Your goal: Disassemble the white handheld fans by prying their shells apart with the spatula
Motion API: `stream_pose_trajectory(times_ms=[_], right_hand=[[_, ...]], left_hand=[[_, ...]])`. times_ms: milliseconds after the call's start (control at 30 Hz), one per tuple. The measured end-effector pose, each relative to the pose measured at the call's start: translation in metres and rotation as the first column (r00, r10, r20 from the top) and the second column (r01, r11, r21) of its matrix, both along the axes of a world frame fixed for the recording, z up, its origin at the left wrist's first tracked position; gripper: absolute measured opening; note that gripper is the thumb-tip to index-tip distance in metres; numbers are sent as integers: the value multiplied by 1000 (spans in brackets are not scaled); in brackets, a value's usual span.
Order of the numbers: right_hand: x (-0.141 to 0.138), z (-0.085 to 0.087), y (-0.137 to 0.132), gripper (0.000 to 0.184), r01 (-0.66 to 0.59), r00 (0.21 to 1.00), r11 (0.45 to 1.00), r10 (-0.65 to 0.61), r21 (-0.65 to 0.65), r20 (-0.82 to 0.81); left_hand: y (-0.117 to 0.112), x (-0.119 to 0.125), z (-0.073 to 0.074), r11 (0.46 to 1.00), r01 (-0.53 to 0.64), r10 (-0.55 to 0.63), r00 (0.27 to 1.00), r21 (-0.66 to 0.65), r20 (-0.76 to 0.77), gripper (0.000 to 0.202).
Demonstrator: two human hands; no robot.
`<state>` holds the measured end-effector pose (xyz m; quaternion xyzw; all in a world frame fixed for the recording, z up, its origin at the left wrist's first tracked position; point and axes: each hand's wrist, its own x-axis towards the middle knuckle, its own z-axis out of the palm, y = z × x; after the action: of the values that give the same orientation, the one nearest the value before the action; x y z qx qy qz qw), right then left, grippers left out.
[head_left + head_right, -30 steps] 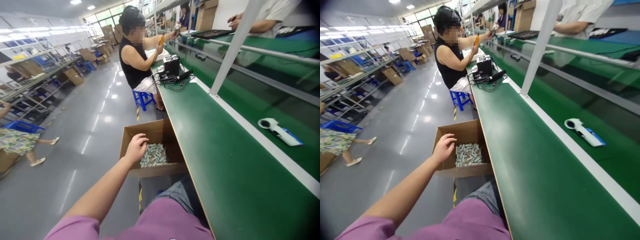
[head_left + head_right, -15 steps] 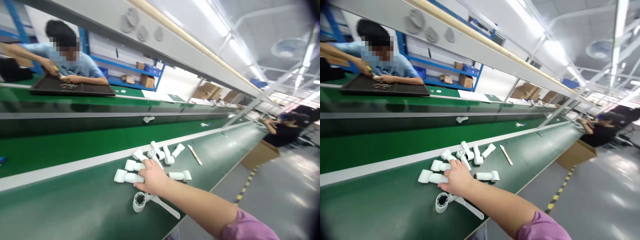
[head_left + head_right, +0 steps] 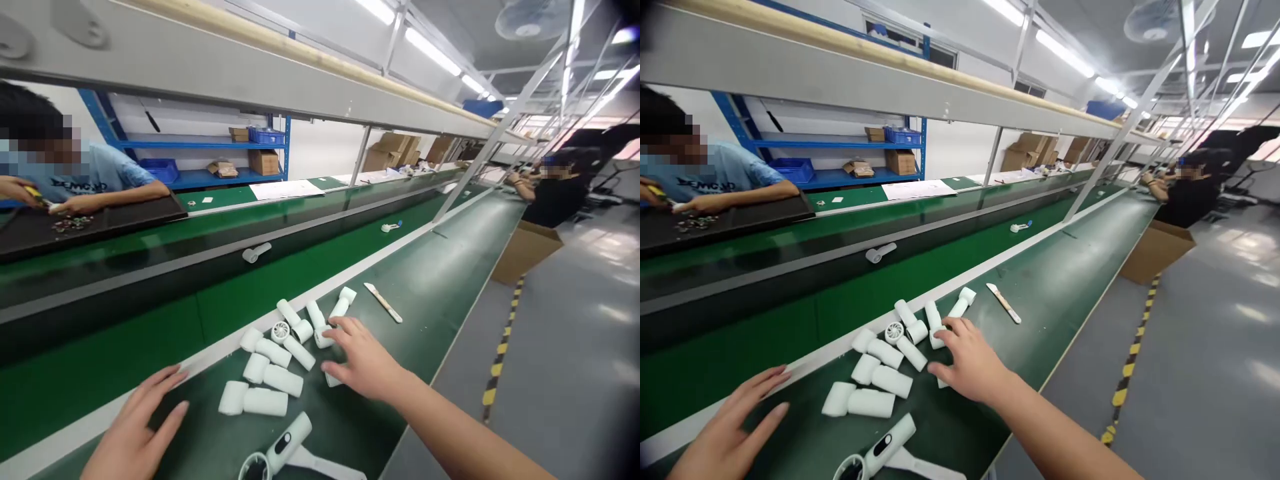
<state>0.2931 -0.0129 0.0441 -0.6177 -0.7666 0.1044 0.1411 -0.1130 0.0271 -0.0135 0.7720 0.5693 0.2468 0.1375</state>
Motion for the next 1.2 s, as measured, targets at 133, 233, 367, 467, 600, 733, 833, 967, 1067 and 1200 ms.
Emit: stream_pose_trajectory(times_ms=[133,233,367,467,600,733,833,967,1067,1200], right_hand=[[33,-35,-26,69,-81,989,995,74,50,124],[56,-59,-24,67,-118,979,975,83,189,186],[87,-68,1,91,-227,961,929,165,293,223],[108,-67,21,93,-242,954,927,174,287,244],[133,-73,39,97,-201,962,937,133,287,239],[134,-82,21,90,-95,991,887,43,451,125],[91,-77,-16,55,49,999,862,-44,505,-21],[4,-55,-40,40,-86,980,946,136,313,-143],[-31,-49,-33,32,-172,968,968,201,184,-151],[-26,-53,-29,32,-138,981,980,155,146,-114]], left_hand=[[33,50,4,965,210,-215,977,-160,-13,59],[43,93,3,905,358,-360,932,-231,37,62],[54,139,4,853,435,-427,899,-288,94,61],[61,167,8,833,466,-458,883,-299,101,58],[70,199,9,798,551,-548,832,-244,87,60],[108,209,19,859,511,-511,854,-22,-102,51],[166,198,40,959,270,-256,957,91,-138,41],[237,172,59,998,-47,53,978,32,-201,48],[252,150,59,991,-115,93,955,-62,-282,40],[228,127,59,994,-54,18,943,-99,-332,36]])
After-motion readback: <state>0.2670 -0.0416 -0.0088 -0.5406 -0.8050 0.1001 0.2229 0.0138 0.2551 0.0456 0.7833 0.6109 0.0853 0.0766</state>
